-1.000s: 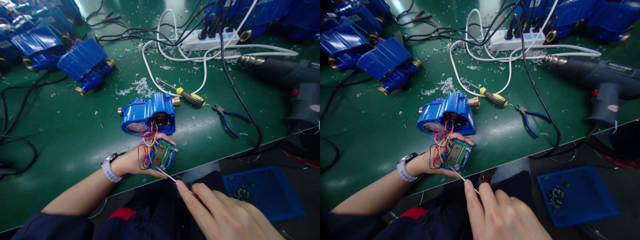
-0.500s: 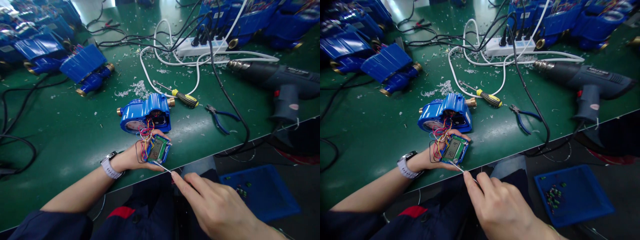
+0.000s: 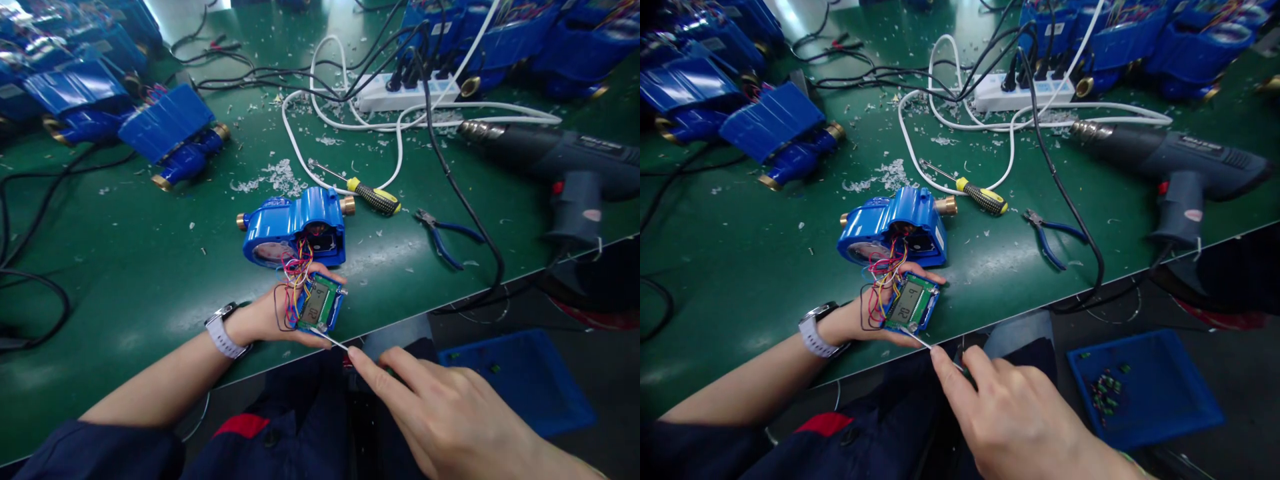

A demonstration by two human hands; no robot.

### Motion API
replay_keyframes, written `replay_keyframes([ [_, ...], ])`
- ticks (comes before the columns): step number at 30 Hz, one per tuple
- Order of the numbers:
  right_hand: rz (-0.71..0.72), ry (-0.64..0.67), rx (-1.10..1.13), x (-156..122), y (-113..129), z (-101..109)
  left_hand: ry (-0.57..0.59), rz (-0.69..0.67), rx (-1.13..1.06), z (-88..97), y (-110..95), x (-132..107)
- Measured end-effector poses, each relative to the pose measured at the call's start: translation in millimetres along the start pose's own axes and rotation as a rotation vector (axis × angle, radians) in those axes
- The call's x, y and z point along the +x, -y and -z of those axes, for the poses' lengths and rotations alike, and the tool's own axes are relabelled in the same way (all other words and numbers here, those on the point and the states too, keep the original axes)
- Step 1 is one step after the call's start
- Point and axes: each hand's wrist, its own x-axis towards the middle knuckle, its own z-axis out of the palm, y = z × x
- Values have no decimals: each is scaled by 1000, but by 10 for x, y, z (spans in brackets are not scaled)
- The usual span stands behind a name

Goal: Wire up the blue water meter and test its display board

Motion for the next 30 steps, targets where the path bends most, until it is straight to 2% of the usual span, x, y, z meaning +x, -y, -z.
replay_keyframes([
  [5, -73, -16, 142, 38, -39, 51, -17, 15, 40, -34, 10, -3],
  [11, 53, 15, -176, -31, -24, 17, -67, 38, 81, -47, -84, 36],
  [14, 16, 23, -123, -27, -34, -2, -66, 81, 90, -38, -152, 66],
  [17, -21, 39, -34, -5, -66, 5, -53, 56, 127, -31, -184, 88],
  [23, 111, 23, -228, -19, -58, 7, -62, 59, 147, -39, -185, 89],
  [28, -33, -12, 40, -7, -67, -55, -50, 34, 119, -46, -181, 75],
  [30, -33, -20, 55, 0, -71, -75, -58, 44, 111, -45, -175, 73],
])
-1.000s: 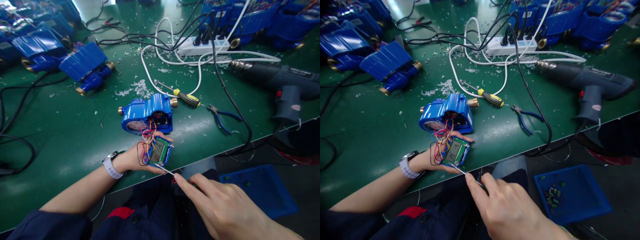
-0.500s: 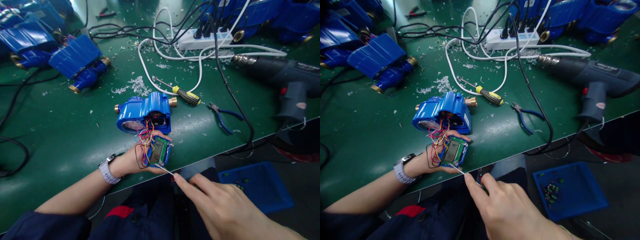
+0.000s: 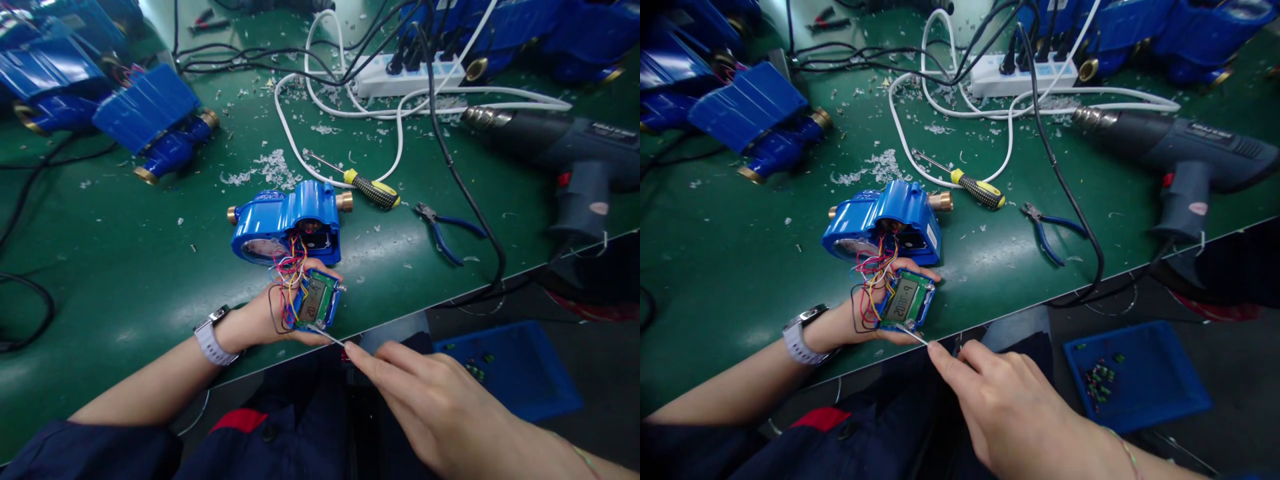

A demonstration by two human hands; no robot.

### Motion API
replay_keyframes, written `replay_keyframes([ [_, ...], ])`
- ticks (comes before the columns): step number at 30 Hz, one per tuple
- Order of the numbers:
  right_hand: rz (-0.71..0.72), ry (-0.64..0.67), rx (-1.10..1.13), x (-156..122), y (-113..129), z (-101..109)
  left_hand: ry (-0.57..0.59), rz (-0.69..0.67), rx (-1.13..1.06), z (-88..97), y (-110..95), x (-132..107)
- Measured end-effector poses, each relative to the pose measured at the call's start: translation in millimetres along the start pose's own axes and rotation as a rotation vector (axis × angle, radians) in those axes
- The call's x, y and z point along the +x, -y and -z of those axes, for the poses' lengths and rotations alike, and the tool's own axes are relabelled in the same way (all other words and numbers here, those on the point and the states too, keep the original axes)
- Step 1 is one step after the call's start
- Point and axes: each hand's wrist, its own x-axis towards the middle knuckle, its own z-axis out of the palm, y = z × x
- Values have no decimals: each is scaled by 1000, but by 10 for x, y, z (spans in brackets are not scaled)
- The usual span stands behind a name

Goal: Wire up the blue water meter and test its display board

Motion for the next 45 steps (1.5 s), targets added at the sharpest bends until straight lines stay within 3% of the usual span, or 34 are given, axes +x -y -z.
replay_keyframes([
  [5, 138, -17, -213, -10, 26, -38, -18, 33, -7, -4, 28, 1],
  [10, -16, 29, 105, -40, 2, -98, 15, 1, 2, -6, 33, -3],
  [15, 121, -35, -106, -37, -8, -106, 14, 17, 25, 6, 1, -1],
  [21, -23, 29, 89, 4, 13, -26, 15, 37, -30, -1, 42, -17],
  [26, 127, -58, -110, -48, -4, -148, 16, 1, 8, 3, 55, -20],
  [33, -123, -87, 515, -93, 43, -393, 21, 5, 3, 12, 51, -20],
  [36, 1, -140, 239, -106, -10, -439, 23, 5, 31, 16, 55, -24],
  [39, 109, -125, -28, -99, -88, -356, 33, 15, 70, 28, 25, -12],
  [45, 105, 83, -42, 5, -140, 52, 42, -7, 88, 32, -11, 7],
])
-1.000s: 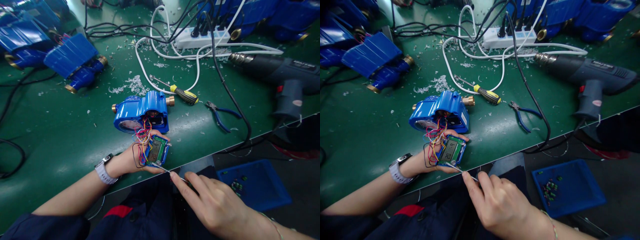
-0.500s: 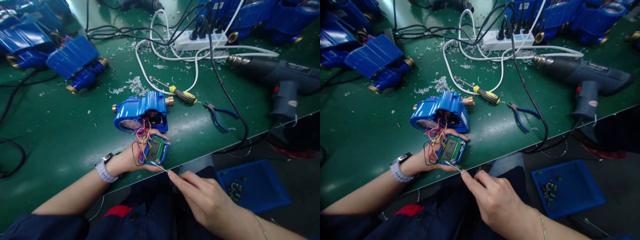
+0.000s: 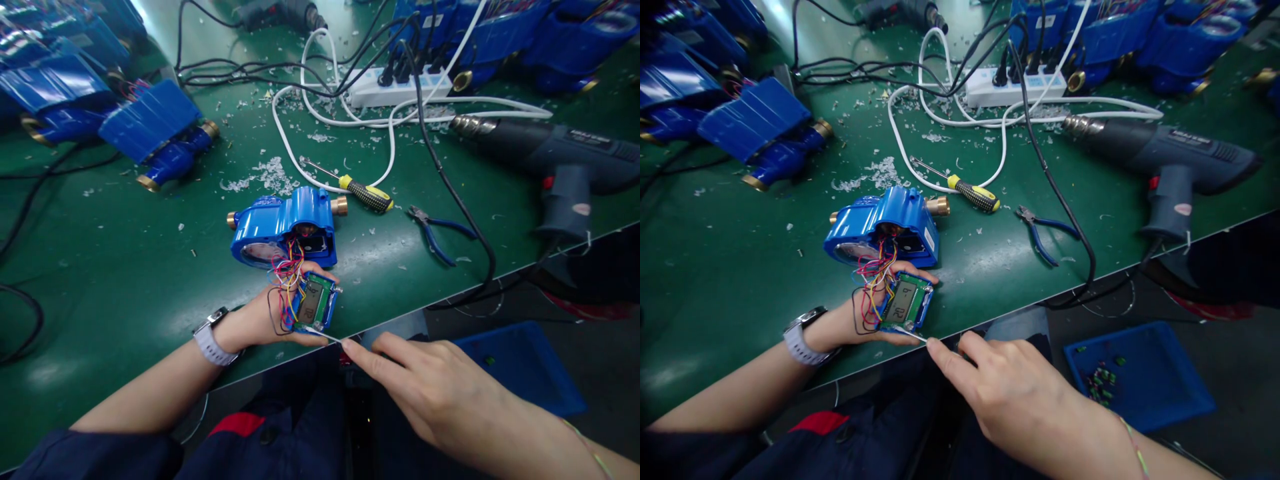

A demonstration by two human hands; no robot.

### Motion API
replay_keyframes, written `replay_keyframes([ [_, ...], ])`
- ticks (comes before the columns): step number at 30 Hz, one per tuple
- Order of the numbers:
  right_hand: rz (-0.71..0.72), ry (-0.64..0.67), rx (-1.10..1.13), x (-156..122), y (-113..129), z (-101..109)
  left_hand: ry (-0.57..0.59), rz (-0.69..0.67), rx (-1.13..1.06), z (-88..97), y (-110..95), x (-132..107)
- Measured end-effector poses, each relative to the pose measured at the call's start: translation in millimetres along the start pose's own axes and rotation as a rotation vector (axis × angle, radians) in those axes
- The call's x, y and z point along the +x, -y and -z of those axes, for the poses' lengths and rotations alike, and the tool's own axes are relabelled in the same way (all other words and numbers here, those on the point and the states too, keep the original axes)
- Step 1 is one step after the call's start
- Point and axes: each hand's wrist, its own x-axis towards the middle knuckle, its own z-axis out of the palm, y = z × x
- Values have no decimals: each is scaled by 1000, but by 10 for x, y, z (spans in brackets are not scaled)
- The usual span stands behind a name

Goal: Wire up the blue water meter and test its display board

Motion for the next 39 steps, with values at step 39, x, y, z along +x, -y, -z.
replay_keyframes([
  [39, -113, 90, 258, 374, 102, -420, -20, 1, -91, 30, 2, -10],
])
